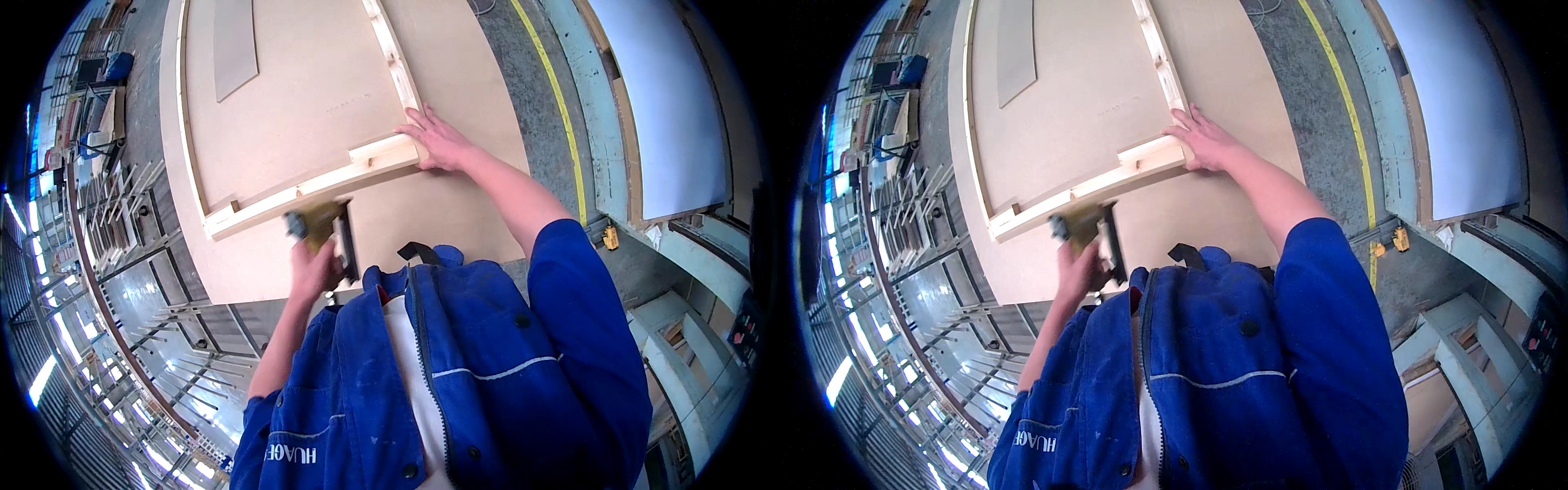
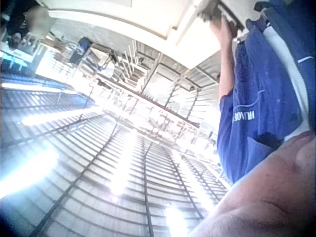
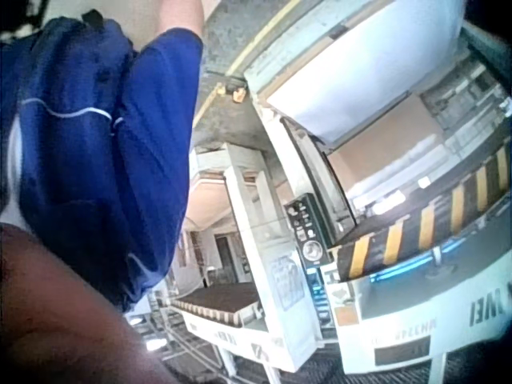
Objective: The person assembles a wooden frame on a large sheet of plywood using a pneumatic nail gun. They position wooden strips and small blocks, then secure them with nails. The person reloads the nail gun with staples during the process.
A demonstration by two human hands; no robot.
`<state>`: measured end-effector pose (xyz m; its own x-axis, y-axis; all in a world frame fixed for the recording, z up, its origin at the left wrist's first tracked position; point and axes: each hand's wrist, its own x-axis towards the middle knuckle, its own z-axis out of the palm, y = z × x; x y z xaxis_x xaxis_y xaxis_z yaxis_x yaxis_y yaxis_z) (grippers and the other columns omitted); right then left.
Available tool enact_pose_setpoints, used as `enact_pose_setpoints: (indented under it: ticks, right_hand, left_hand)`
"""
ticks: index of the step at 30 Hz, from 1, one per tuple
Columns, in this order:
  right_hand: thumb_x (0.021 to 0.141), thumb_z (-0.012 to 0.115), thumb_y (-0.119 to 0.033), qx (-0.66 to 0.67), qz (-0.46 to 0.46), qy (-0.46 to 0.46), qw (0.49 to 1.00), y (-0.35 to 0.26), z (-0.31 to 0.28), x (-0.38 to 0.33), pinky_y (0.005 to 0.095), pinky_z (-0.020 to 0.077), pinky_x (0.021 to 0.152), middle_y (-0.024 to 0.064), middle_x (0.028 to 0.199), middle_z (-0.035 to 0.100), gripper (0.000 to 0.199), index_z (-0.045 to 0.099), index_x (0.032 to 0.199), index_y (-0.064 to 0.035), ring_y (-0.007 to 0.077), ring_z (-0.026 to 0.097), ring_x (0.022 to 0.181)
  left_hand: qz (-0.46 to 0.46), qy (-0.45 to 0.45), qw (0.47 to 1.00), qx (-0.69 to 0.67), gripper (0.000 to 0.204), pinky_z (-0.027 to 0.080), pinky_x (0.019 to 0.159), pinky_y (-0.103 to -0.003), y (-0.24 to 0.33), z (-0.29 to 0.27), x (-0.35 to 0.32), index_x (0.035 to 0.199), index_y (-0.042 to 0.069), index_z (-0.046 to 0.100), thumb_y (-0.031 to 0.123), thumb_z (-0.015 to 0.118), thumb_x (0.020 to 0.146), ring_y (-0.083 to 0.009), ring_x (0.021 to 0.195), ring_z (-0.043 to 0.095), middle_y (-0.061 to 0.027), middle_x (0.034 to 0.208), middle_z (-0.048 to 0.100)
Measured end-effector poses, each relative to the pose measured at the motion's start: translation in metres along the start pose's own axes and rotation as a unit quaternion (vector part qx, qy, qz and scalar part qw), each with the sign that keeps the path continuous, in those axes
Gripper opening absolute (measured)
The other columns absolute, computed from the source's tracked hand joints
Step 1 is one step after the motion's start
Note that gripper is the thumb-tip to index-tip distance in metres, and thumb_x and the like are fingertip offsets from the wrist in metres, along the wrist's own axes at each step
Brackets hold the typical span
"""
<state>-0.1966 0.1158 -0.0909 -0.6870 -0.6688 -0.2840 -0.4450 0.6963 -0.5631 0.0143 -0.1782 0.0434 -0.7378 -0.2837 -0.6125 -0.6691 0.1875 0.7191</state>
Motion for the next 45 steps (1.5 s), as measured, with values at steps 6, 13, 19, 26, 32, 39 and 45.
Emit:
enact_pose_setpoints:
  ticks: [6,13,19,26,32,39,45]
  right_hand:
    - [0.076,0.088,-0.022,0.021,-0.012,0.019,1.0,0.009,0.007,0.001,0.0483,0.0243,0.129,0.0086,0.171,0.014,0.093,0.039,0.154,-0.0273,0.0448,0.013,0.156]
    - [0.072,0.09,-0.019,0.037,-0.023,0.035,0.998,0.012,0.008,0.002,0.0499,0.0262,0.128,0.0092,0.171,0.015,0.097,0.039,0.154,-0.0297,0.0463,0.013,0.156]
    - [0.07,0.091,-0.015,0.051,-0.037,0.051,0.997,0.014,0.008,-0.001,0.0489,0.0258,0.128,0.0092,0.171,0.017,0.097,0.041,0.151,-0.0291,0.0461,0.015,0.155]
    - [0.072,0.091,-0.023,0.006,-0.023,0.014,1.0,0.01,-0.001,-0.003,0.0444,0.0218,0.13,0.0075,0.17,0.018,0.097,0.039,0.153,-0.0291,0.0438,0.017,0.156]
    - [0.071,0.091,-0.02,0.02,-0.027,0.04,0.999,0.015,0.007,0.001,0.0439,0.0216,0.13,0.0066,0.169,0.018,0.095,0.041,0.152,-0.0288,0.0423,0.017,0.156]
    - [0.07,0.092,-0.02,0.023,-0.039,0.056,0.997,0.016,0.013,0.002,0.0444,0.0221,0.13,0.0067,0.169,0.019,0.095,0.043,0.151,-0.0285,0.0438,0.018,0.155]
    - [0.069,0.092,-0.022,0.018,-0.035,0.053,0.998,0.016,0.013,0.003,0.0451,0.0223,0.129,0.0073,0.169,0.019,0.097,0.043,0.152,-0.0294,0.0446,0.019,0.155]
  left_hand:
    - [0.054,-0.016,0.991,0.124,0.033,0.054,0.052,-0.037,0.047,0.116,0.04,0.102,-0.009,0.061,0.022,0.067,0.092,-0.0217,0.052,0.068,-0.0129,0.063,0.065]
    - [0.065,0.02,0.988,0.137,0.036,0.057,0.054,-0.037,0.053,0.16,0.054,0.103,-0.01,0.06,0.023,0.066,0.092,-0.0238,0.053,0.069,-0.0163,0.067,0.067]
    - [0.087,0.05,0.984,0.15,0.027,0.053,0.048,-0.036,0.05,0.176,0.06,0.089,-0.007,0.06,0.02,0.065,0.092,-0.0205,0.048,0.064,-0.0098,0.057,0.062]
    - [0.079,0.015,0.972,0.219,0.034,0.054,0.054,-0.044,0.049,0.177,0.073,0.076,-0.01,0.061,0.021,0.063,0.091,-0.0269,0.052,0.069,-0.0165,0.056,0.063]
    - [0.049,0.015,0.978,0.201,0.037,0.054,0.054,-0.042,0.059,0.18,0.065,0.069,-0.007,0.061,0.021,0.063,0.092,-0.0257,0.051,0.067,-0.0137,0.052,0.06]
    - [0.047,0.02,0.982,0.184,0.033,0.053,0.054,-0.042,0.046,0.183,0.057,0.075,-0.006,0.061,0.021,0.062,0.094,-0.0244,0.05,0.067,-0.0136,0.055,0.062]
    - [0.076,0.024,0.982,0.17,0.032,0.047,0.046,-0.036,0.039,0.182,0.061,0.075,-0.002,0.062,0.022,0.062,0.095,-0.0173,0.046,0.059,-0.0066,0.054,0.059]
